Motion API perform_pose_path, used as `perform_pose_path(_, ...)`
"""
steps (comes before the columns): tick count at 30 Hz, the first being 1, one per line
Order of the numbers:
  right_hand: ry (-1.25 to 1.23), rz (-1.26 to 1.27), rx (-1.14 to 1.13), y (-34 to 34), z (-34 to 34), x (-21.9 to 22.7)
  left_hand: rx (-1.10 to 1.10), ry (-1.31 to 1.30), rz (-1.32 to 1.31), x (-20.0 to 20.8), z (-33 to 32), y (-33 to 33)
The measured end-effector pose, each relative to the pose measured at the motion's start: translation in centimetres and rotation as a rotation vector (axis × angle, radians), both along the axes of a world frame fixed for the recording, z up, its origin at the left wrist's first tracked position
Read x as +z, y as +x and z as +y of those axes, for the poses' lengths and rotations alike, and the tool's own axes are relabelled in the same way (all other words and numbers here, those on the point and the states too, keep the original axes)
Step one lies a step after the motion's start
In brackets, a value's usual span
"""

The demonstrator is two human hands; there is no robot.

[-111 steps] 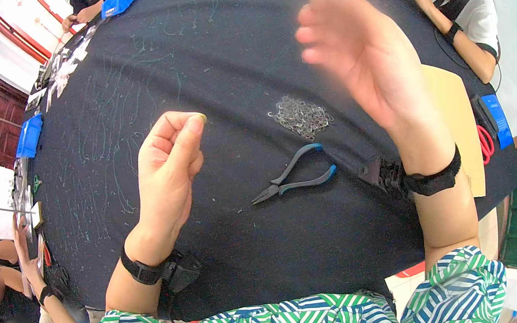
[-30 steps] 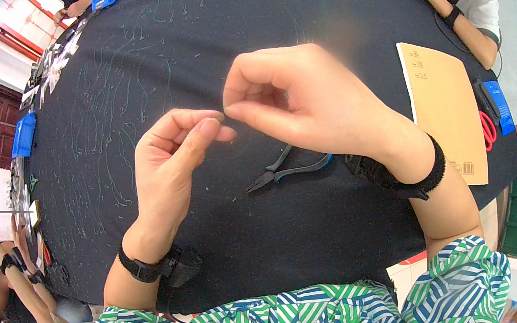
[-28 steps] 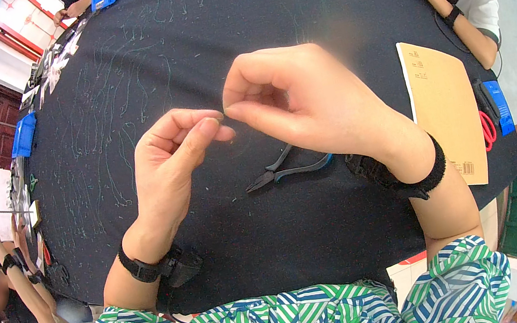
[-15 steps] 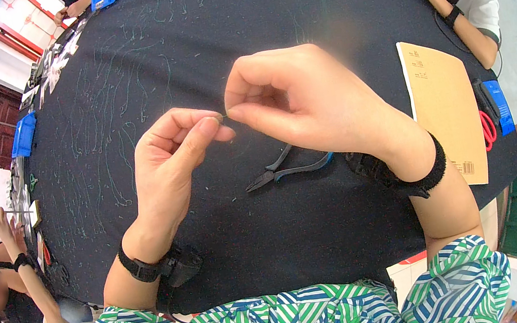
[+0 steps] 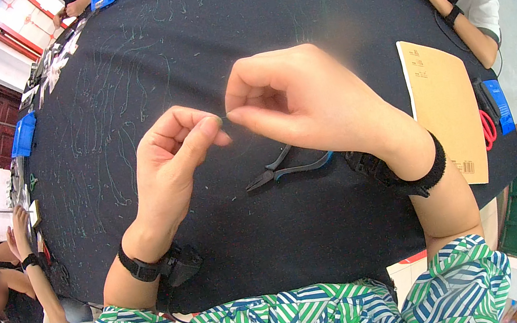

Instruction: Assembling fishing tackle by threading components onto a line and crimping them.

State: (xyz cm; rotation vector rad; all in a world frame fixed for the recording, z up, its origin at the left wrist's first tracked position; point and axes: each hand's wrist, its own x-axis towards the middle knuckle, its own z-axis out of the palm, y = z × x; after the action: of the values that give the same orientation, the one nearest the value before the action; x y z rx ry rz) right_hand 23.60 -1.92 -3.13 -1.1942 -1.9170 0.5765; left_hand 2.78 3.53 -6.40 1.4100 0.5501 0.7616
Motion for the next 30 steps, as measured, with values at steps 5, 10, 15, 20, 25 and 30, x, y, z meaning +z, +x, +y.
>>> perform_pose_path(5,-0.041,0.070,-0.027,0.09,-0.17,0.19,0.018,-0.031,-0.010,0.11,-0.11,0.14)
perform_pose_path(10,-0.034,0.097,-0.044,-0.03,-0.20,0.21,0.035,-0.010,-0.043,-0.39,-0.28,0.43)
perform_pose_path(15,-0.088,0.124,-0.024,-0.12,-0.20,0.03,0.034,-0.011,-0.046,-0.36,-0.22,0.40)
perform_pose_path(20,-0.068,0.090,-0.002,0.02,-0.13,0.04,0.041,0.002,-0.039,-0.41,-0.15,0.32)
perform_pose_path(25,-0.079,0.075,0.019,0.07,-0.04,-0.06,0.035,-0.004,-0.043,-0.44,-0.15,0.26)
perform_pose_path(30,-0.079,0.058,0.034,0.11,0.01,0.01,0.033,-0.002,-0.047,-0.40,-0.14,0.26)
